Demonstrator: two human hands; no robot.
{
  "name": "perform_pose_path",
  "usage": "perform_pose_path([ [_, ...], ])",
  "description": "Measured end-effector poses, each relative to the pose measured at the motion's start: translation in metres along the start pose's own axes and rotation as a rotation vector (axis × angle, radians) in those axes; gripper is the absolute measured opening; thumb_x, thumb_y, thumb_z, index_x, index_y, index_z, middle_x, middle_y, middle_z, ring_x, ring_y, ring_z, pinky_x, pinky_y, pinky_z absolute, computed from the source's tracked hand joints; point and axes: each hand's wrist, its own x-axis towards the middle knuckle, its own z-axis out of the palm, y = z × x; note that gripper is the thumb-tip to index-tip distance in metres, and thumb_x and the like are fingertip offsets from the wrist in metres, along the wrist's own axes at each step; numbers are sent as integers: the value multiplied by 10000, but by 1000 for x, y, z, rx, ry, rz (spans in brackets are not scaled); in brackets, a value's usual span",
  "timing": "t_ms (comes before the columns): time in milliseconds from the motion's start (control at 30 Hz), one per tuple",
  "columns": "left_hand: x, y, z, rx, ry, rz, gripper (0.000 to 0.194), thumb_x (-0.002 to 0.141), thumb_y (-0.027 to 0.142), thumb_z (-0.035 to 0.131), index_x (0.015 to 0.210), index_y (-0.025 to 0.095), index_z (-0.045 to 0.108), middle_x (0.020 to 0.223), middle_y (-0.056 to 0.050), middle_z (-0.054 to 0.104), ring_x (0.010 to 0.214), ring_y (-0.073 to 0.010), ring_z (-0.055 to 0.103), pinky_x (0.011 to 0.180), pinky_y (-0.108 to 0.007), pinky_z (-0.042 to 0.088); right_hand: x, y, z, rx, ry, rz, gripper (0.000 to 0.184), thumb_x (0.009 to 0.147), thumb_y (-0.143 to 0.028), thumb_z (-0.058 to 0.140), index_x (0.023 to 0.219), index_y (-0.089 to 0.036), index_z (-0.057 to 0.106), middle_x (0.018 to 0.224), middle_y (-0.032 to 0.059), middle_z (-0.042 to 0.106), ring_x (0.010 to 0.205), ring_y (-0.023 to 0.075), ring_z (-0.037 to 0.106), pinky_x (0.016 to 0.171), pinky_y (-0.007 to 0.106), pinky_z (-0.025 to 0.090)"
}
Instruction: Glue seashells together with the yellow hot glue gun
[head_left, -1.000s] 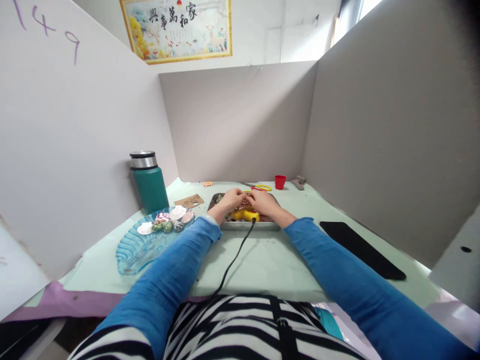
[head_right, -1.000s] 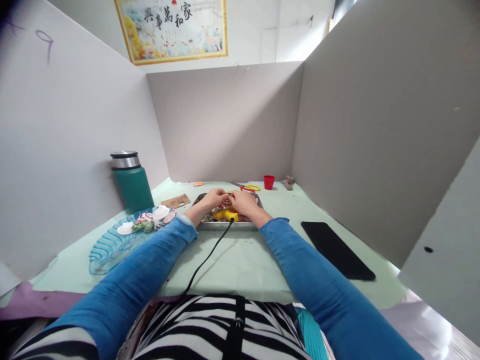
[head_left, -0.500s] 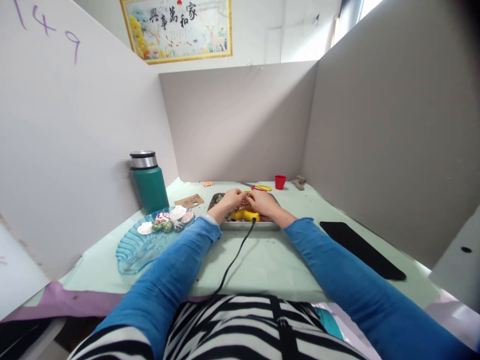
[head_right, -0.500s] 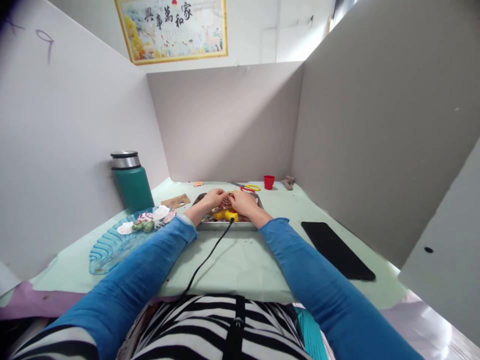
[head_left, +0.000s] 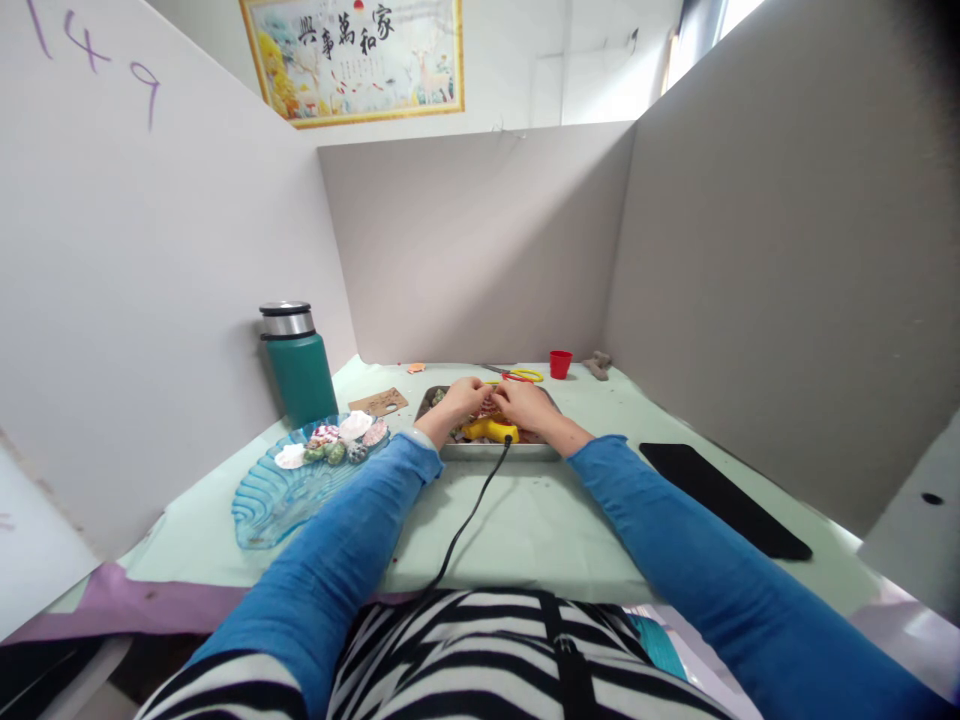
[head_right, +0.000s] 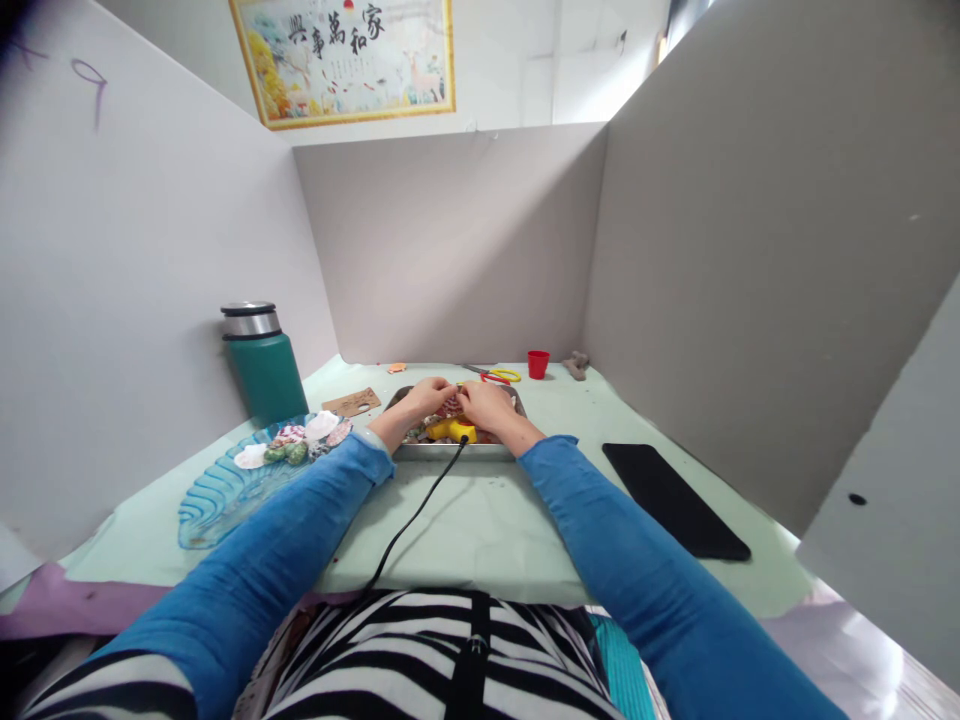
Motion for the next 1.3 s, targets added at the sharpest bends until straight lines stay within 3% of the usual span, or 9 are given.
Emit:
perform_pose_path([
  [1300, 6, -6, 2, 54, 9, 9, 183, 827, 305, 556, 737, 149, 588, 716, -32, 628, 658, -129, 577, 614, -222, 472, 2, 2, 2, 6, 6, 3, 349, 947, -349, 365, 1035, -200, 668, 1031, 85, 711, 931, 205, 628, 697, 270, 390],
])
